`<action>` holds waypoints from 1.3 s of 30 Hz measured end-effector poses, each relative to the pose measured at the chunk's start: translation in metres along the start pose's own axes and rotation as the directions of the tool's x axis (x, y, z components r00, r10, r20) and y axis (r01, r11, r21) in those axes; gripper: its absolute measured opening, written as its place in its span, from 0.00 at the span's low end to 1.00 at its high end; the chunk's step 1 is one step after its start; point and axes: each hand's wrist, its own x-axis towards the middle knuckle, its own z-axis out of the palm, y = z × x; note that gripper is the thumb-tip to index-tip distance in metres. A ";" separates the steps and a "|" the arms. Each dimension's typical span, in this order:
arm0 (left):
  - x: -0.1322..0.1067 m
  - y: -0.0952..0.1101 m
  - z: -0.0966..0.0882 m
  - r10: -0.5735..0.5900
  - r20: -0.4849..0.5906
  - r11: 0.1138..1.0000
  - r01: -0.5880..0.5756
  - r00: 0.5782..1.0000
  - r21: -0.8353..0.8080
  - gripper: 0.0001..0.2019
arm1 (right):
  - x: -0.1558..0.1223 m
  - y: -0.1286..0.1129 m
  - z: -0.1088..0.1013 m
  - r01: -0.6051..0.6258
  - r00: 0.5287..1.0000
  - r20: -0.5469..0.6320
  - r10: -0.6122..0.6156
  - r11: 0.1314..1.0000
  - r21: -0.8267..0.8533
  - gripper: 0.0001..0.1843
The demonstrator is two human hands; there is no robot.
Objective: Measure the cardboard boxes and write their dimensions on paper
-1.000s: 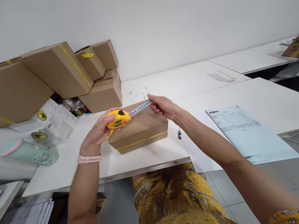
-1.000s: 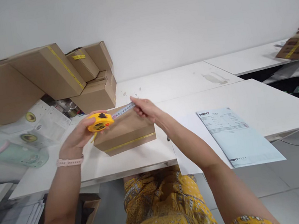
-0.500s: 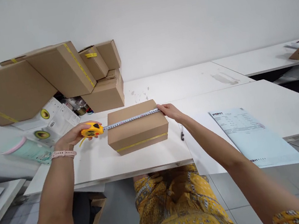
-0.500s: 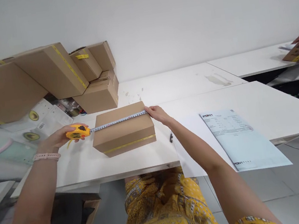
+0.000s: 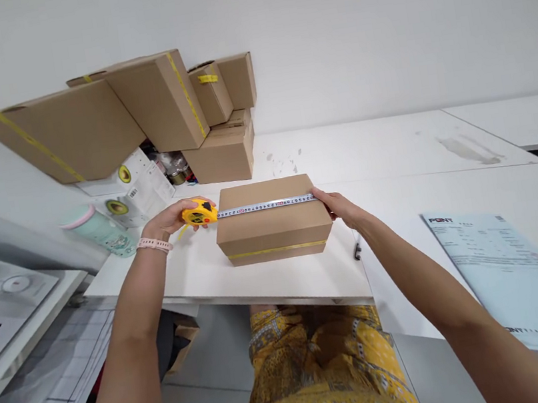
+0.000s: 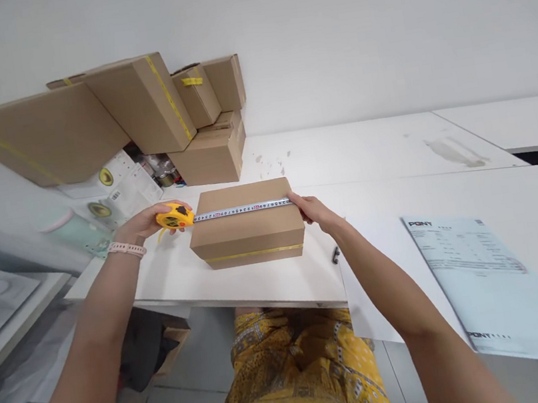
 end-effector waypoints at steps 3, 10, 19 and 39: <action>0.000 0.000 0.001 -0.010 -0.004 1.000 0.010 1.000 0.004 0.21 | -0.002 -0.005 -0.001 -0.007 0.999 0.035 0.008 1.000 -0.016 0.34; -0.004 0.008 0.000 0.005 -0.003 0.998 -0.004 1.000 0.068 0.24 | -0.014 -0.033 -0.009 0.041 0.994 0.103 -0.028 0.992 -0.123 0.27; -0.082 0.029 0.141 -0.094 0.172 0.993 0.104 0.981 -0.049 0.38 | 0.017 -0.066 -0.033 0.349 0.930 -0.112 -0.349 0.937 -0.019 0.24; -0.067 -0.020 0.304 -0.051 -0.213 0.717 -0.113 0.976 -0.688 0.21 | 0.078 -0.086 0.039 0.332 0.943 0.152 -0.295 0.848 -0.414 0.22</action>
